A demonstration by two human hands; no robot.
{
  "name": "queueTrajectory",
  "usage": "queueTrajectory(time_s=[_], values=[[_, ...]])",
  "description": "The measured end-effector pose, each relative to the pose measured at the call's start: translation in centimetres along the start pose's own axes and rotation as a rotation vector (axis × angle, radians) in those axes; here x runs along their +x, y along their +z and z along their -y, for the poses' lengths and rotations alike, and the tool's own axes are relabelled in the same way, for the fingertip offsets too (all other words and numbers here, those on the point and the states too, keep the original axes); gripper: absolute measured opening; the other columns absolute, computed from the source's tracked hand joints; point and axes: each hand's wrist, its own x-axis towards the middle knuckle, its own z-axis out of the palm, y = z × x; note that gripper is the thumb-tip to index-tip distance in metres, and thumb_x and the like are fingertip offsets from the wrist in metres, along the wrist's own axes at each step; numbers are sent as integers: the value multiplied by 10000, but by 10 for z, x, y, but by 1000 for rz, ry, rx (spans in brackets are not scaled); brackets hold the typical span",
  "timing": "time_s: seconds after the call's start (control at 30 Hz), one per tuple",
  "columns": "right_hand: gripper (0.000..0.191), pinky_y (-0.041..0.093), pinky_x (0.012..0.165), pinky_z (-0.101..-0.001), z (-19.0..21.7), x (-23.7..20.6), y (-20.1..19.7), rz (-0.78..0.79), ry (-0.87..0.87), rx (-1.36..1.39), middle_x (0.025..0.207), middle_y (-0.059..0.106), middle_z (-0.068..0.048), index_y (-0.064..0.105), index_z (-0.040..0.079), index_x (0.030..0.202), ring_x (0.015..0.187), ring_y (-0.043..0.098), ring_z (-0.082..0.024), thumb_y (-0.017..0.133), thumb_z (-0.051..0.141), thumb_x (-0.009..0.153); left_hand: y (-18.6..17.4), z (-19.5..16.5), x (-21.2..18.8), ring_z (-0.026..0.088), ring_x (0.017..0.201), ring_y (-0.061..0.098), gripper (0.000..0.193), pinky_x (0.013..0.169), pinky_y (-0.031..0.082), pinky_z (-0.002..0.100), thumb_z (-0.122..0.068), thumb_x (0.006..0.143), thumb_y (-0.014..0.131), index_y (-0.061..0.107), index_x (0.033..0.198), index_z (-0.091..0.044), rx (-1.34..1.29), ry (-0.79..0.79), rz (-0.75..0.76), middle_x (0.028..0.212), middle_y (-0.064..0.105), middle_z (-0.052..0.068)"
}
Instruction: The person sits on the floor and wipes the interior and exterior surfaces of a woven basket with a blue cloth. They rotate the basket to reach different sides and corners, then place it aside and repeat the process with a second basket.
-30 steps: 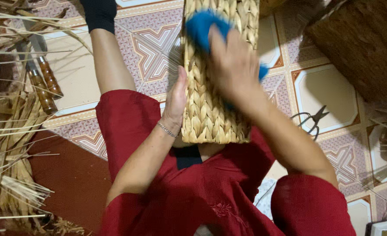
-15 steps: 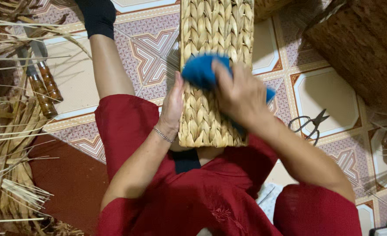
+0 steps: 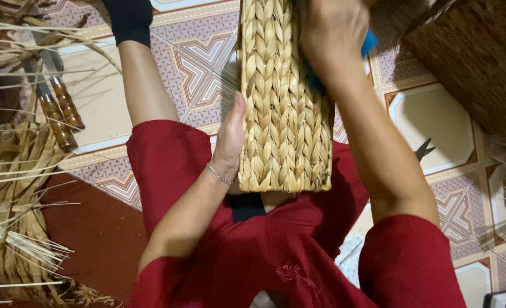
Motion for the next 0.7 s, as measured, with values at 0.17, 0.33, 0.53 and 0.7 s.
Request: queueTrajectory(time_s=[0.17,0.33,0.53,0.7], values=[[448,482,560,-401,69,-66,-111,163,-42,172,930,551,-166,623,16,1378,770,592,-300,698,75,941,-11,6,6,295,1098,633,753,976,531,474,-562,1143,310,444,1511,82,68,27,-79,1294,577,250],[536,469,593,-401,106,-100,-194,295,-170,339,824,478,-95,620,19,1350,704,541,-260,659,77,818,-17,11,13,236,1351,570,740,1191,436,418,-556,1090,352,411,1547,23,42,47,-61,1506,540,173],[548,437,543,-394,90,-84,-175,321,-229,482,791,488,-96,641,52,1336,679,552,-267,718,87,794,-22,10,20,313,1244,601,736,1085,481,483,-611,1046,308,396,1501,-38,-201,-110,69,1399,568,196],[373,480,562,-425,54,-30,-78,132,-172,310,907,570,-144,651,136,1323,747,611,-297,724,96,960,-15,2,10,291,1313,603,751,1154,511,440,-579,1098,315,399,1533,28,-190,-80,27,1456,566,205]])
